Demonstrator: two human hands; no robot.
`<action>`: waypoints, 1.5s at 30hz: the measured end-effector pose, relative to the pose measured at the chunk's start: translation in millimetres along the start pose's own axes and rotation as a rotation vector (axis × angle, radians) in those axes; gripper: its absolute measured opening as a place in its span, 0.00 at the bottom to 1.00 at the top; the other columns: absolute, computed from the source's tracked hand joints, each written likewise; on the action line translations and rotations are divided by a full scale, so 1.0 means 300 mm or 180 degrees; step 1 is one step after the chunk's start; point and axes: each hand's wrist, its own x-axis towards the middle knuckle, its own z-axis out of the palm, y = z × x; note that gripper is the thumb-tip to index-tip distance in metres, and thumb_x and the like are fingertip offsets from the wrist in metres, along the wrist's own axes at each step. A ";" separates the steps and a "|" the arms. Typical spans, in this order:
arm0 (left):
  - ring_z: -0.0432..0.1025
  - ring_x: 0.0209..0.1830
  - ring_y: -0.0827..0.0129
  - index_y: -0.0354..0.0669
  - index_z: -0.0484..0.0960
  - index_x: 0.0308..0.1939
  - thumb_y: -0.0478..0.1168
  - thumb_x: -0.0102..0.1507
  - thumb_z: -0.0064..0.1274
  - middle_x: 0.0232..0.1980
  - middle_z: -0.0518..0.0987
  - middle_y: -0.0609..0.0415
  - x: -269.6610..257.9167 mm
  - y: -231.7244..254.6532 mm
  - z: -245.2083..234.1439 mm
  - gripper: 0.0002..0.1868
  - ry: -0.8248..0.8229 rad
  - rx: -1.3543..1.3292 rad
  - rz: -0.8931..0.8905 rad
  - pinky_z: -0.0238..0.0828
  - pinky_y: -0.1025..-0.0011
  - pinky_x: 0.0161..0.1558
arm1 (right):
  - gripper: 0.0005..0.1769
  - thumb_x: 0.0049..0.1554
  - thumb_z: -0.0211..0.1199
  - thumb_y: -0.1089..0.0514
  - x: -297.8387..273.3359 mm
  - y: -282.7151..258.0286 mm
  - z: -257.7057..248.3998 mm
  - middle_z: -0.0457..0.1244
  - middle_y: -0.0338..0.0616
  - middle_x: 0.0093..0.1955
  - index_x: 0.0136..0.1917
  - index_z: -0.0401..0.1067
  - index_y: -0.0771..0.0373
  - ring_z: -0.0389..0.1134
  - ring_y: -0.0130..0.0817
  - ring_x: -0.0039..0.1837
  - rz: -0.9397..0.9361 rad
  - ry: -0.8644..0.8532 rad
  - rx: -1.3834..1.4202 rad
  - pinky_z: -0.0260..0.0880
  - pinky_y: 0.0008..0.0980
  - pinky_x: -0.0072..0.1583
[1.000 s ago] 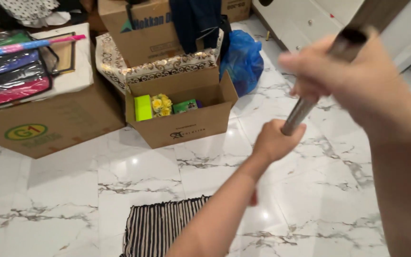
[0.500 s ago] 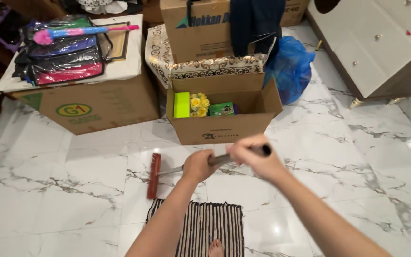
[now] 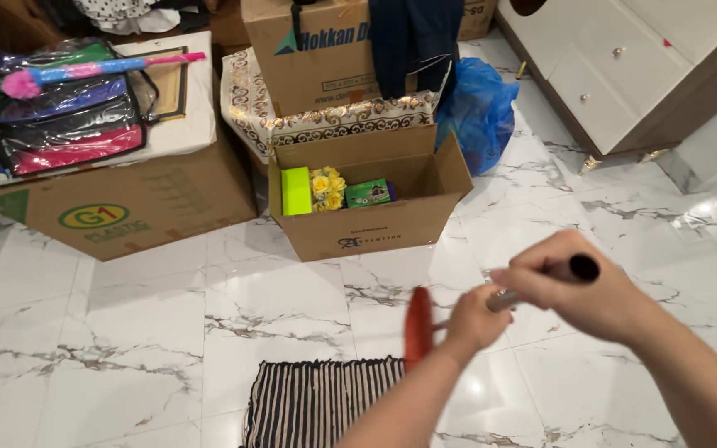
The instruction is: Sweep the floor in various rooms including a bedroom and living area using a broom.
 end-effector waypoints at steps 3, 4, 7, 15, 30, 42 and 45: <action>0.78 0.52 0.59 0.44 0.86 0.46 0.35 0.58 0.52 0.49 0.86 0.44 -0.043 -0.078 0.092 0.14 0.0067 -0.0145 0.0153 0.74 0.62 0.52 | 0.11 0.49 0.67 0.57 -0.017 0.077 0.085 0.64 0.37 0.22 0.32 0.81 0.66 0.60 0.29 0.30 -0.0394 -0.0113 -0.0063 0.61 0.33 0.34; 0.78 0.52 0.59 0.44 0.86 0.46 0.35 0.58 0.52 0.49 0.86 0.44 -0.060 -0.108 0.106 0.14 0.0057 -0.0146 0.0158 0.74 0.62 0.52 | 0.11 0.49 0.67 0.57 -0.023 0.130 0.133 0.64 0.37 0.22 0.32 0.81 0.66 0.60 0.29 0.30 -0.0389 -0.0103 -0.0063 0.61 0.33 0.34; 0.78 0.49 0.64 0.39 0.83 0.47 0.42 0.55 0.64 0.49 0.84 0.49 -0.103 -0.189 0.150 0.18 0.0200 -0.0868 0.0351 0.76 0.64 0.50 | 0.09 0.50 0.66 0.57 -0.053 0.185 0.274 0.69 0.41 0.39 0.38 0.80 0.65 0.70 0.31 0.43 -0.1767 0.0362 0.0012 0.70 0.32 0.47; 0.77 0.56 0.71 0.40 0.77 0.52 0.41 0.64 0.57 0.54 0.81 0.54 -0.116 -0.316 0.300 0.15 -0.0419 -0.3948 -0.0108 0.73 0.68 0.58 | 0.13 0.49 0.71 0.48 -0.031 0.134 0.410 0.70 0.45 0.37 0.33 0.80 0.59 0.68 0.33 0.41 -0.1483 -0.0341 -0.0919 0.68 0.33 0.44; 0.70 0.67 0.63 0.39 0.74 0.67 0.38 0.65 0.59 0.66 0.76 0.48 0.118 -0.390 -0.046 0.26 -0.0806 -0.0799 0.1102 0.69 0.63 0.66 | 0.25 0.53 0.68 0.51 0.267 0.078 0.298 0.50 0.29 0.25 0.26 0.58 0.61 0.48 0.20 0.31 -0.1443 -0.0700 0.0810 0.50 0.32 0.34; 0.81 0.45 0.69 0.38 0.88 0.36 0.27 0.54 0.50 0.39 0.87 0.52 0.284 -0.323 0.046 0.12 0.0294 -0.0895 -0.0289 0.79 0.70 0.51 | 0.22 0.54 0.69 0.49 0.537 0.165 0.092 0.55 0.28 0.22 0.26 0.63 0.53 0.53 0.18 0.26 -0.1599 -0.1162 0.1468 0.51 0.26 0.30; 0.76 0.35 0.72 0.41 0.90 0.34 0.31 0.57 0.51 0.35 0.87 0.55 0.312 -0.120 0.081 0.11 0.0618 -0.0345 -0.0824 0.74 0.70 0.41 | 0.25 0.56 0.70 0.52 0.593 0.230 -0.002 0.52 0.27 0.23 0.25 0.59 0.54 0.49 0.18 0.26 -0.1649 -0.1429 0.2098 0.45 0.26 0.31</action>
